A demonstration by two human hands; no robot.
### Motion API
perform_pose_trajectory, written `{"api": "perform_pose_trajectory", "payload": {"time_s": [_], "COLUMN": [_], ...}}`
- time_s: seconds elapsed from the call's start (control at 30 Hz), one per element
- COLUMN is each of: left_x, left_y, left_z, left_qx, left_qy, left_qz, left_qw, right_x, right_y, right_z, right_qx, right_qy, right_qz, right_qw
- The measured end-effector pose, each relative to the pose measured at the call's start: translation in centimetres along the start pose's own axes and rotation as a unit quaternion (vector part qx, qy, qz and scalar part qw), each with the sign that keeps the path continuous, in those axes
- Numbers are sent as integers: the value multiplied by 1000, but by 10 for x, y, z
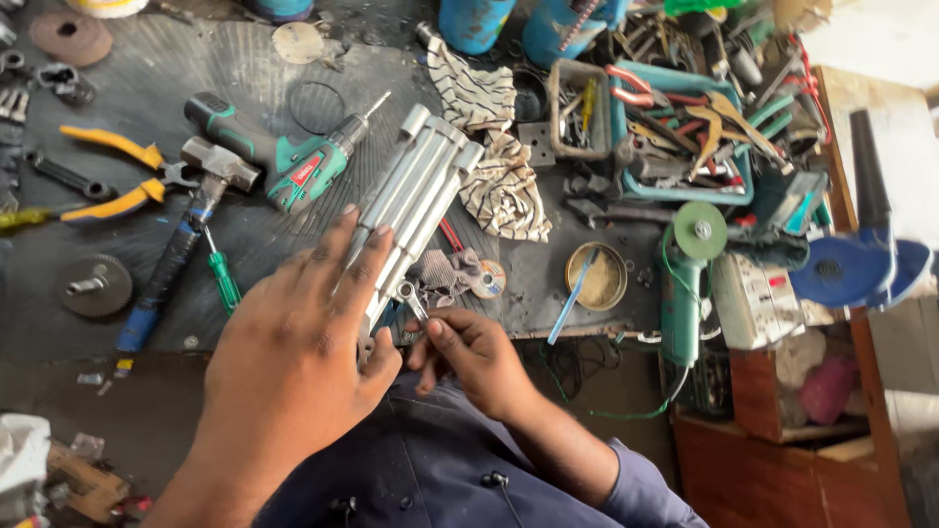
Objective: The person holds a finned aluminum cylinder assembly on a cluttered workbench and uses a combination spanner to turn a bolt on its side, repositioning the spanner repeatedly to work the fastener. They steady the assembly with one hand while turning the wrench with the other throughout the clip.
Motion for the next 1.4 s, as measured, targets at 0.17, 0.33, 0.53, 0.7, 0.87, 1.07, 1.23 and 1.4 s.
{"api": "perform_pose_trajectory", "payload": {"time_s": [0.17,0.33,0.53,0.7,0.87,1.07,1.23,1.4], "left_x": [0,2,2,2,2,3,6,6], "left_y": [-2,3,7,7,7,9,11,12], "left_z": [-3,-3,-3,-3,-5,-5,-5,-7], "left_qx": [-19,-25,-22,-19,-31,-28,-31,-32], "left_qy": [2,13,1,-2,-16,-11,-13,-10], "left_qz": [4,0,-7,-4,-13,-19,-24,-30], "left_qw": [1000,1000,1000,1000,999,999,999,999], "right_x": [-3,-13,-23,0,11,8,9,-6], "right_y": [5,13,22,36,51,65,68,69], "right_z": [-11,-43,-112,-132,-133,-119,-114,-86], "right_qx": [21,-32,-153,-178,-146,-35,-9,83], "right_qy": [0,-113,-477,-531,-556,-567,-508,-430], "right_qz": [-46,-39,-41,-100,-169,-230,-265,-248], "right_qw": [999,992,865,822,800,791,820,864]}}
Point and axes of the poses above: each hand's wrist, its own y-axis towards the middle knuckle, its own x-axis out of the palm, z = x × y, the point moved 10 cm from there along y, towards the middle knuckle, and after that the axes turned 6 degrees about -y, right-handed, at the moved point
